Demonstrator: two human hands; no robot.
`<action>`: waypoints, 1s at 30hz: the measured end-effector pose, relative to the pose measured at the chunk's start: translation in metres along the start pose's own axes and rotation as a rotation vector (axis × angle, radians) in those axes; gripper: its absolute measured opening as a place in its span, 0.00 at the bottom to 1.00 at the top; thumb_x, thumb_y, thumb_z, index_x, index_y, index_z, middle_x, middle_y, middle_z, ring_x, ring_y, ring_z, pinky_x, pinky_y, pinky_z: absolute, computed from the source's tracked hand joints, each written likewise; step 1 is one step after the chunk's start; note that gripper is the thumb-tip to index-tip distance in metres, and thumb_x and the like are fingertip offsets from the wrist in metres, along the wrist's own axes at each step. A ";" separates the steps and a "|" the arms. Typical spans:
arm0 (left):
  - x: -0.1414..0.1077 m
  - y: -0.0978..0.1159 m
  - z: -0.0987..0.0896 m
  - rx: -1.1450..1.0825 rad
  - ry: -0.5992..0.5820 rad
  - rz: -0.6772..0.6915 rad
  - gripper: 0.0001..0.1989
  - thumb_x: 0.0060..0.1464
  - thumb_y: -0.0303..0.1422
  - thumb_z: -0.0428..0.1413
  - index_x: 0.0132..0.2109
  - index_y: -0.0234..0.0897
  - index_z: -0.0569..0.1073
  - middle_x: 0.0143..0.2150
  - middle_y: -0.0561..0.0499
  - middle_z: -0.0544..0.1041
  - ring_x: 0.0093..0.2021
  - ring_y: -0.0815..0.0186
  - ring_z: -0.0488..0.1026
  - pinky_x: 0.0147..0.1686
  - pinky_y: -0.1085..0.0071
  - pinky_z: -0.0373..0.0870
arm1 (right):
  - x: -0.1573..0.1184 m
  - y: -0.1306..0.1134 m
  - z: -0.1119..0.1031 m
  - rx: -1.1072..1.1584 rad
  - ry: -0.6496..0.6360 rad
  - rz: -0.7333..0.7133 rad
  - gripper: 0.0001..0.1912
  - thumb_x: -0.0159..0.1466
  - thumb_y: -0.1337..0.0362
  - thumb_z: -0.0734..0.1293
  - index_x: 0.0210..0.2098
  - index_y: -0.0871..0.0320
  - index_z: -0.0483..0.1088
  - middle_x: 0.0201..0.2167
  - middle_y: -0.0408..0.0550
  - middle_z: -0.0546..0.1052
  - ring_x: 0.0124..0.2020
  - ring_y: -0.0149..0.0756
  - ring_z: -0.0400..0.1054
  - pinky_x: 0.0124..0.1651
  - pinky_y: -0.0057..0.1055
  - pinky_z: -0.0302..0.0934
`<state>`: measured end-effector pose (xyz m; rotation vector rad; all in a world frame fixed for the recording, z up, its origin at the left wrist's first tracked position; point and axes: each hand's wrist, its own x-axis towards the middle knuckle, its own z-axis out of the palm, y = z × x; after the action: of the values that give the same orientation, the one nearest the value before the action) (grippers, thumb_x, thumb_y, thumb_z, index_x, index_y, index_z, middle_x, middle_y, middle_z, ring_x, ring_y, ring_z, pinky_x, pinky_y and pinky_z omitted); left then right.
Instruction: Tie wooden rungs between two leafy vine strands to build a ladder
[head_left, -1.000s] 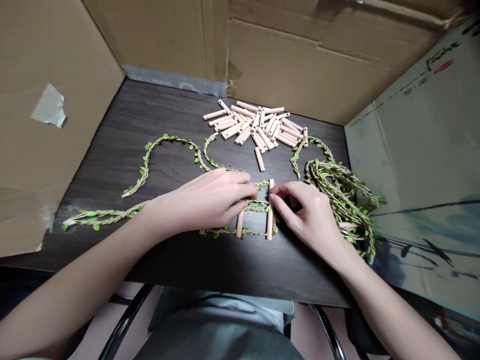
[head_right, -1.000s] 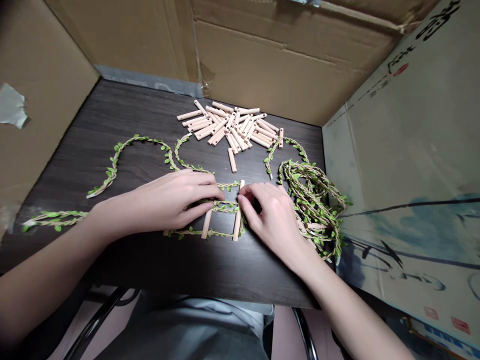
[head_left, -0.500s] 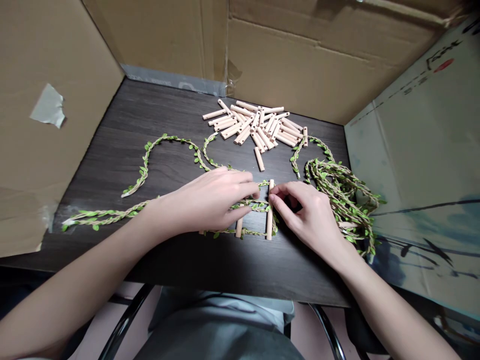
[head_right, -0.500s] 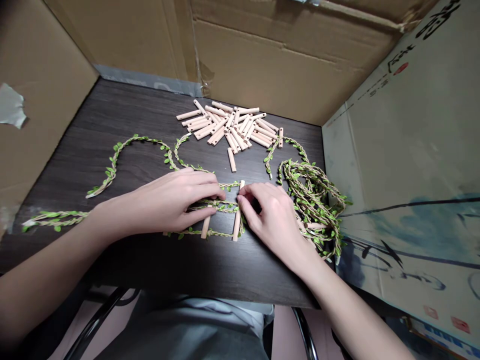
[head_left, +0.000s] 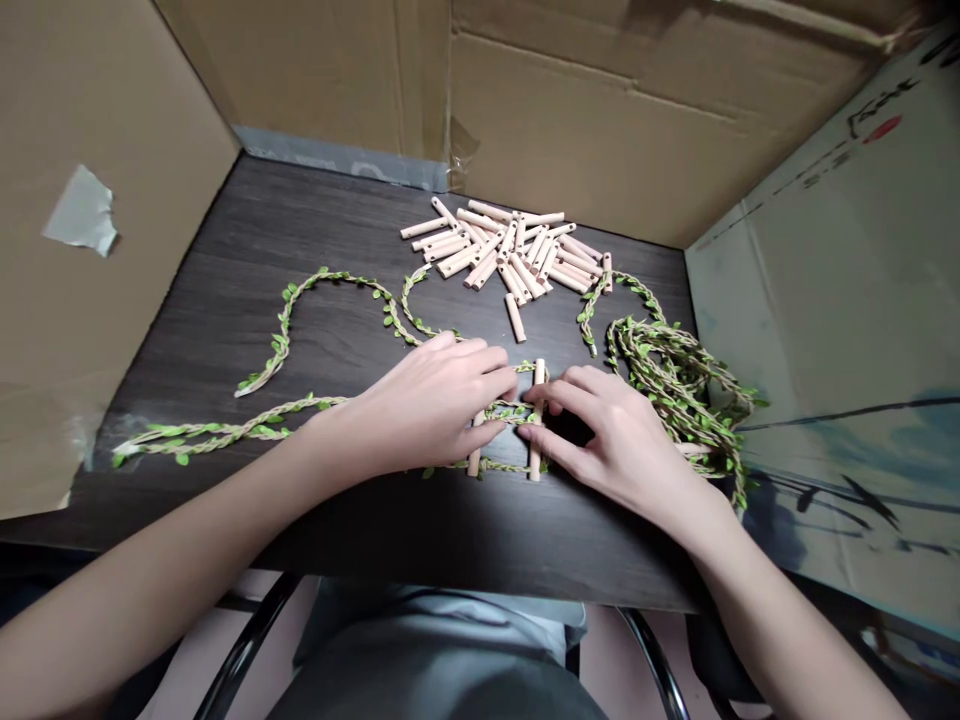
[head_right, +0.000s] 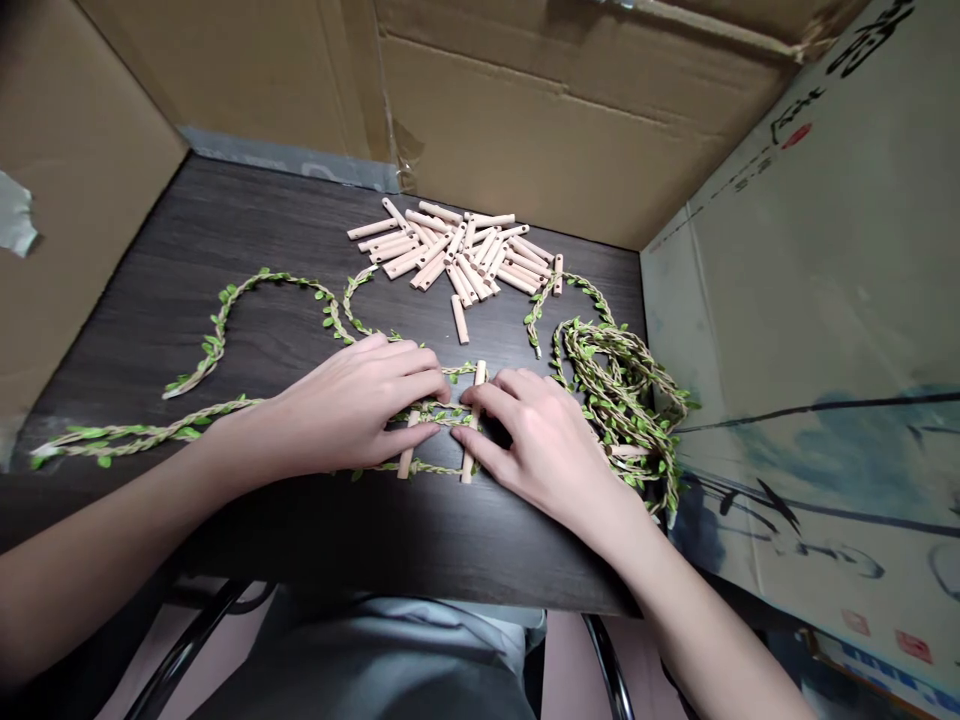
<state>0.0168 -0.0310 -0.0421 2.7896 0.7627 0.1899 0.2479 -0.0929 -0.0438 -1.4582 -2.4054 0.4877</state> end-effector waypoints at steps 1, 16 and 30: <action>0.000 0.000 0.000 0.000 0.003 0.000 0.08 0.65 0.37 0.57 0.44 0.37 0.75 0.43 0.49 0.76 0.44 0.58 0.72 0.43 0.62 0.60 | 0.000 0.000 0.002 0.001 -0.010 0.007 0.13 0.71 0.54 0.67 0.48 0.56 0.74 0.40 0.49 0.75 0.43 0.43 0.70 0.47 0.37 0.63; 0.000 -0.012 -0.007 -0.112 -0.007 -0.047 0.06 0.64 0.31 0.54 0.43 0.39 0.76 0.41 0.52 0.79 0.43 0.60 0.74 0.41 0.62 0.59 | -0.001 0.000 0.005 0.011 -0.004 0.044 0.14 0.71 0.54 0.67 0.48 0.56 0.75 0.40 0.50 0.76 0.43 0.44 0.72 0.47 0.37 0.65; -0.003 -0.016 -0.013 -0.094 -0.090 -0.058 0.10 0.57 0.25 0.54 0.43 0.40 0.76 0.41 0.52 0.80 0.45 0.59 0.75 0.42 0.62 0.56 | -0.001 -0.001 0.004 0.007 -0.028 0.068 0.13 0.71 0.54 0.67 0.48 0.56 0.74 0.40 0.49 0.76 0.42 0.43 0.72 0.46 0.37 0.65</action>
<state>0.0044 -0.0166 -0.0340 2.6638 0.7910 0.0867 0.2459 -0.0953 -0.0469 -1.5448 -2.3797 0.5351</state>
